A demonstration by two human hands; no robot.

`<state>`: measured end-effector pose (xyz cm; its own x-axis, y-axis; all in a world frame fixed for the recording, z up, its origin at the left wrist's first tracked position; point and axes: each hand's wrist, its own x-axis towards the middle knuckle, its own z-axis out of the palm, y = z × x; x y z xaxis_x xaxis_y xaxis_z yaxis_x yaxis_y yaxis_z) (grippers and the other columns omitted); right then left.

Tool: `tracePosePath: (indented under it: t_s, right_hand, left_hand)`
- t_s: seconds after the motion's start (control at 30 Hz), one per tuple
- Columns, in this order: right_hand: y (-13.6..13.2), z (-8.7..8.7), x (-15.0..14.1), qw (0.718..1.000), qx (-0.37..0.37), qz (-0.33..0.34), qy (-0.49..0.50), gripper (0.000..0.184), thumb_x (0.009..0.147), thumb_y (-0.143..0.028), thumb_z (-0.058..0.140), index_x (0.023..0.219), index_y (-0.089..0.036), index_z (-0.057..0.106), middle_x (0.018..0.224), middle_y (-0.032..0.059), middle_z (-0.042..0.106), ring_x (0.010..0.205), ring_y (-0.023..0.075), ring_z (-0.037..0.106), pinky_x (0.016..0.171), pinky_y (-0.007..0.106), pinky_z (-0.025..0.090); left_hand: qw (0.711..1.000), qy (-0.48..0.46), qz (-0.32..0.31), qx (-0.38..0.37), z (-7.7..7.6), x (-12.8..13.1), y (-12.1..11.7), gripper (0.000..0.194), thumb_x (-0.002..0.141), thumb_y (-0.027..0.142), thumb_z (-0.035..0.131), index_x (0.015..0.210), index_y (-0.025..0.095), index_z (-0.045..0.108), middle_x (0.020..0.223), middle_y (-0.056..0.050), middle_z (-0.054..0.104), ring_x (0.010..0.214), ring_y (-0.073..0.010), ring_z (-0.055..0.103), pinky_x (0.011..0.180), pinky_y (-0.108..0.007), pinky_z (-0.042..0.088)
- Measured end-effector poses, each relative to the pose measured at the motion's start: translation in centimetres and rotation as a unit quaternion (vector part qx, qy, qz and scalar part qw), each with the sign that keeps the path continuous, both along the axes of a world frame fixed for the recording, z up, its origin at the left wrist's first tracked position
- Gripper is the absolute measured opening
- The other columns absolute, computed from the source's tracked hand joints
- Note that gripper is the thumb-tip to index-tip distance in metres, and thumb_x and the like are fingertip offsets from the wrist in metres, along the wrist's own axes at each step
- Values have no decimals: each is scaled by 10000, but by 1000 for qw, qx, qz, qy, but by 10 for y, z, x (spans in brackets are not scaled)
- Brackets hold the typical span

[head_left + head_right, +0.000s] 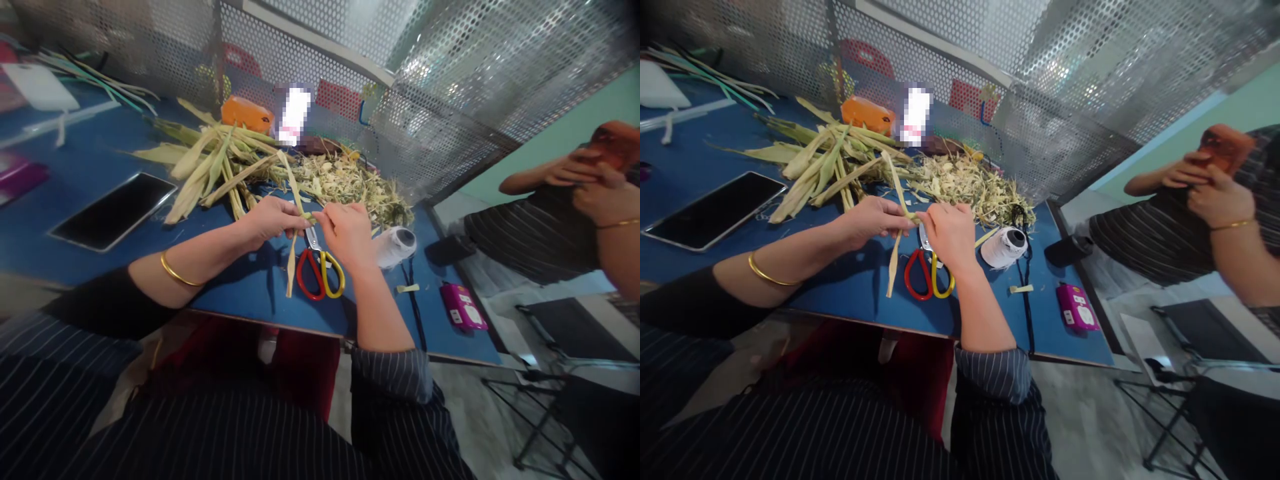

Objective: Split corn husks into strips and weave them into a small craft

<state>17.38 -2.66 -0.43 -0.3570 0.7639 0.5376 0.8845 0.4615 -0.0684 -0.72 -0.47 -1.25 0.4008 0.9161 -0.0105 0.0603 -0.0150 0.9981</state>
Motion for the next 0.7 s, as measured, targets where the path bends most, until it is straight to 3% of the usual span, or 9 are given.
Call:
tracePosePath:
  t_s: [0.1,0.23,0.37,0.43,0.53,0.6,0.7]
  right_hand:
    - [4,-5,0,1000,8,4,-8,293,958,-348,412,813,-192,614,800,50,659,760,174,560,859,356,367]
    - [0,2,3,995,101,-11,-8,243,928,-319,466,1088,-240,631,1082,102,631,1051,250,531,965,442,318]
    - [-8,5,0,989,87,83,-81,351,924,-313,472,1257,-240,555,1042,102,625,1010,241,540,914,421,355]
    - [-9,1,-5,981,61,153,-101,358,926,-332,473,1251,-204,551,1032,105,636,976,219,562,883,387,382]
    - [-8,-7,-13,974,44,205,-80,247,926,-330,485,1085,-203,625,1003,93,661,934,194,587,869,366,402]
    - [-9,-9,-15,977,26,207,-34,186,922,-311,496,977,-218,647,944,66,674,893,180,598,873,363,409]
    - [-13,-4,-13,980,15,174,98,195,925,-316,483,958,-230,655,942,51,658,918,182,601,872,372,424]
  left_hand:
    - [999,-19,-1,-45,-1,2,0,196,633,232,774,525,139,641,522,-46,616,437,-85,485,413,-217,307]
    - [990,-80,51,-104,1,3,1,179,642,197,770,545,125,638,589,-72,650,458,-87,509,427,-225,357]
    - [971,-155,105,-152,5,0,5,148,651,158,757,589,118,629,614,-51,646,482,-78,526,435,-207,378]
    - [964,-175,113,-167,5,-1,6,135,646,145,755,612,118,627,590,-30,624,479,-76,523,437,-204,385]
    - [960,-184,91,-190,5,-2,7,134,640,156,763,636,111,637,623,-39,643,496,-79,535,457,-213,412]
    - [958,-191,88,-196,4,-3,9,123,642,156,763,651,106,650,652,-50,660,510,-77,545,467,-211,418]
    - [947,-215,132,-196,4,-5,13,101,653,151,758,683,113,669,656,-39,666,524,-71,559,488,-200,436]
